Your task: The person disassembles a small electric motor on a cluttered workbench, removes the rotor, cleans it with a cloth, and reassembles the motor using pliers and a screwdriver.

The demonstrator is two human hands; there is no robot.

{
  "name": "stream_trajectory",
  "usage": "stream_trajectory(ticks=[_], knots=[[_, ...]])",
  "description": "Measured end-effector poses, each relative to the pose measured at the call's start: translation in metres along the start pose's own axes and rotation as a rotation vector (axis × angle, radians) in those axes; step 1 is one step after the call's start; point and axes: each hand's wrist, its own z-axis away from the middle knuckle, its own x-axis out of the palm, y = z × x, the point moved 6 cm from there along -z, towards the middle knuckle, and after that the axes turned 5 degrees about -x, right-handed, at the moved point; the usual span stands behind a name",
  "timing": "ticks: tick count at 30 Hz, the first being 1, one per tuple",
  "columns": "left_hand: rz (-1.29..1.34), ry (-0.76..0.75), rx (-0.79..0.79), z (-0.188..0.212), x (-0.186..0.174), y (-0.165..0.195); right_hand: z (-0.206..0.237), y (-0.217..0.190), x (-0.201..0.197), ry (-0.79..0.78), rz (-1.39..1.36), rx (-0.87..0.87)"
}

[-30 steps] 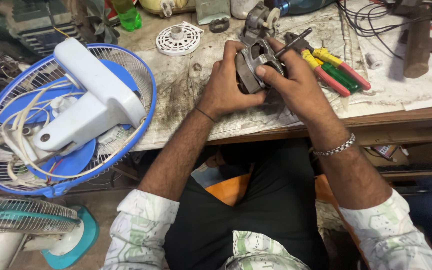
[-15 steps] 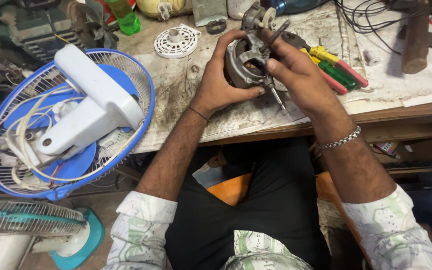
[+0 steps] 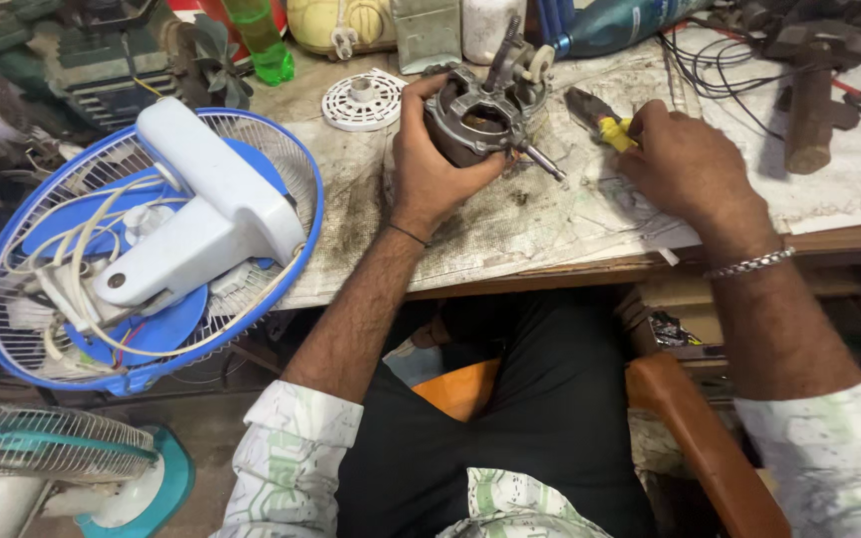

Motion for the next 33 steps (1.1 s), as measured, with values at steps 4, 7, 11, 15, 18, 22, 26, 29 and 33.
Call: stream_trajectory(ticks=[4, 7, 11, 15, 18, 22, 26, 29, 33], knots=[[-0.046, 0.039, 0.064, 0.0, 0.001, 0.004, -0.018, 0.017, -0.003, -0.008, -0.097, 0.039], [-0.071, 0.049, 0.09, 0.001, 0.002, 0.006, -0.024, 0.026, -0.023, 0.114, -0.268, 0.022], [-0.106, 0.065, 0.086, 0.002, 0.001, 0.005, -0.007, 0.006, -0.07, 0.515, -0.397, -0.429], [-0.138, 0.074, 0.059, 0.001, -0.001, 0.005, 0.004, -0.007, -0.081, 0.628, -0.801, -0.486], [-0.152, 0.089, 0.092, 0.003, -0.003, 0.009, -0.002, -0.001, -0.07, 0.633, -1.247, -0.34], [-0.16, 0.053, 0.11, 0.002, -0.004, 0.011, -0.018, -0.021, -0.059, 0.423, -0.448, -0.537], [-0.188, 0.086, 0.09, 0.002, -0.006, 0.009, -0.023, 0.007, -0.061, 0.491, -1.149, -0.54], [-0.201, 0.111, 0.146, 0.004, -0.007, 0.012, -0.02, 0.007, -0.056, 0.446, -0.898, -0.593], [-0.241, 0.133, 0.175, 0.003, -0.008, 0.014, -0.025, 0.01, -0.043, 0.482, -0.32, -0.634]])
